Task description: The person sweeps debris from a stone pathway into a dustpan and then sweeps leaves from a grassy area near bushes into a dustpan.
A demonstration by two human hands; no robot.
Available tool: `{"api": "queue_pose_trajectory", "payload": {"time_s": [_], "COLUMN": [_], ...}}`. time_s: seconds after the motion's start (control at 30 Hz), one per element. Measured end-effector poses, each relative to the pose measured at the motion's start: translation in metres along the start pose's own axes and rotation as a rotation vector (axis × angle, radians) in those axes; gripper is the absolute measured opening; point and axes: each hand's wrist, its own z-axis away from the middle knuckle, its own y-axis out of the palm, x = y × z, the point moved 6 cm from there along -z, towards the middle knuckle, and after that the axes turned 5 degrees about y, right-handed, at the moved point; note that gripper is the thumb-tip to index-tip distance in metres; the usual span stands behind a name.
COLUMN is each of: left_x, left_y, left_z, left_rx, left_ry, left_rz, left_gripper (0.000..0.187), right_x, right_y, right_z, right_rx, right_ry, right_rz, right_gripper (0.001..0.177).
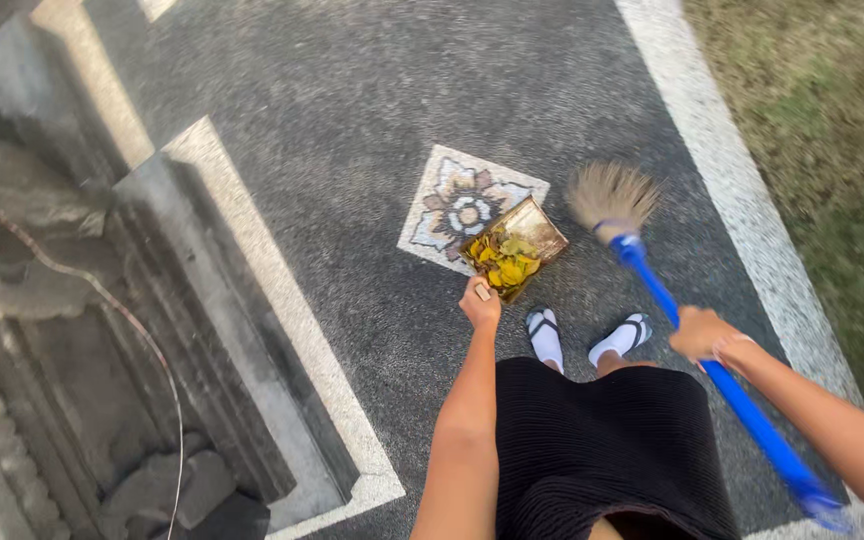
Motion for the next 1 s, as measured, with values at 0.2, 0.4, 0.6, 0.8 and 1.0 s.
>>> {"api": "queue_pose_trajectory", "payload": {"time_s": [0.2,0.4,0.6,0.8,1.0], "left_x": [0.033,0.046,0.011,-0.013,-0.02], "left_y": [-0.047,-0.059,-0.045,-0.061,-0.102], "left_z": [-0.028,-0.057,-0.106,-0.19,-0.257], "left_rx": [-0.147,-0.15,-0.267,-0.558,-0.826], "left_ry": [-0.204,-0.292,-0.374,-0.482,-0.68], "left_rz": [0.009,0.001,-0.047,-0.079,0.045], "left_gripper": [0.02,0.02,0.015,0.011,0.01], "right_x": [-0.034,0.11,0.204,0.24,0.45], "right_y": [-0.143,-0.197,-0.139,-0.362,-0.399], "right_z": [0.004,-0.098,-0.073,-0.042,-0.042], "right_rx": [0.22,-0.187,0.215,0.389,0.652], "right_ry": [0.077,-0.134,-0.363,-0.136,-0.223], "right_rz": [-0.036,0.202,0.16,0.095,-0.495], "right_gripper": [0.082,0.031,0.023,0.064,0.038]}}
